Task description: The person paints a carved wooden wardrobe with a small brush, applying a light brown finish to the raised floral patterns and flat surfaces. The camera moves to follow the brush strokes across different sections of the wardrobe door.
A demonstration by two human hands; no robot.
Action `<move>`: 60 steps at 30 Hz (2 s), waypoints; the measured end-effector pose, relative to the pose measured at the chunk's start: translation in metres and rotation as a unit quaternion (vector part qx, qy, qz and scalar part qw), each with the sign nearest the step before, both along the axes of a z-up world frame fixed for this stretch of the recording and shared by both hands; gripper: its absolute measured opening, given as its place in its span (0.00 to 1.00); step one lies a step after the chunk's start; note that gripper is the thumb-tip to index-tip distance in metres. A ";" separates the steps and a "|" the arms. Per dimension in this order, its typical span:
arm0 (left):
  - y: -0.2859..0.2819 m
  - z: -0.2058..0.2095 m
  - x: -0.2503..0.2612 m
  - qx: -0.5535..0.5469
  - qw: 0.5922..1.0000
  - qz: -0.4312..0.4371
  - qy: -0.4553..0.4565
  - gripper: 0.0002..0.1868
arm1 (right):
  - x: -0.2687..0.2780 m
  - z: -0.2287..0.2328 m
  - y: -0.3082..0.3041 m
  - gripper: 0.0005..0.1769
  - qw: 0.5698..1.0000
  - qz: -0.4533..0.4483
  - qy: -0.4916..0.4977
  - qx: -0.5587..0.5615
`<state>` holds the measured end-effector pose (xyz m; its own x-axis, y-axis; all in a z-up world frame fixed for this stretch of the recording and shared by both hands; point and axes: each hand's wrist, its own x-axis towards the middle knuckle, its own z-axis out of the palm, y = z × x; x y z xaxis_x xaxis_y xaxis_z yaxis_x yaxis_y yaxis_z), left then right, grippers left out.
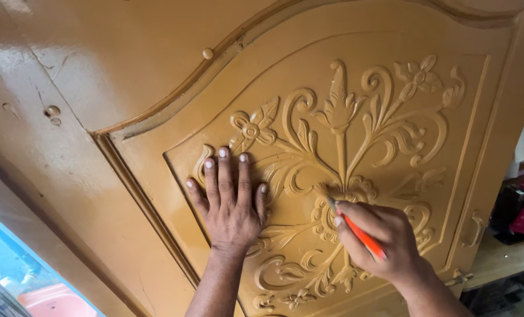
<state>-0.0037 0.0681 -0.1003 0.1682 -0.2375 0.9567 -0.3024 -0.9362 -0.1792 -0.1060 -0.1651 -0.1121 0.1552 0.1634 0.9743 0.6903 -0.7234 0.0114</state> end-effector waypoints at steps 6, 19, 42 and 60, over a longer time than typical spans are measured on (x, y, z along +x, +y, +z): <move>0.004 -0.002 0.001 0.006 0.999 -0.038 -0.015 0.26 | 0.007 -0.012 0.013 0.16 0.996 0.061 0.026 0.068; 0.009 0.002 -0.004 -0.008 0.995 -0.099 0.018 0.28 | 0.034 -0.068 0.011 0.14 0.889 0.259 0.203 0.319; 0.026 -0.011 0.001 0.039 0.995 -0.096 0.002 0.28 | 0.036 -0.058 0.052 0.12 0.890 0.281 0.189 0.306; 0.033 -0.017 -0.001 0.022 0.987 -0.159 0.001 0.28 | 0.042 -0.048 0.065 0.15 0.940 0.222 0.119 0.228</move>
<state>-0.0044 0.1015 -0.1171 0.0796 -0.3204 0.9439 -0.5804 -0.7848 -0.2174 -0.0640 -0.1005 -0.1599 0.3934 -0.1631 0.9048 0.8692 -0.2547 -0.4239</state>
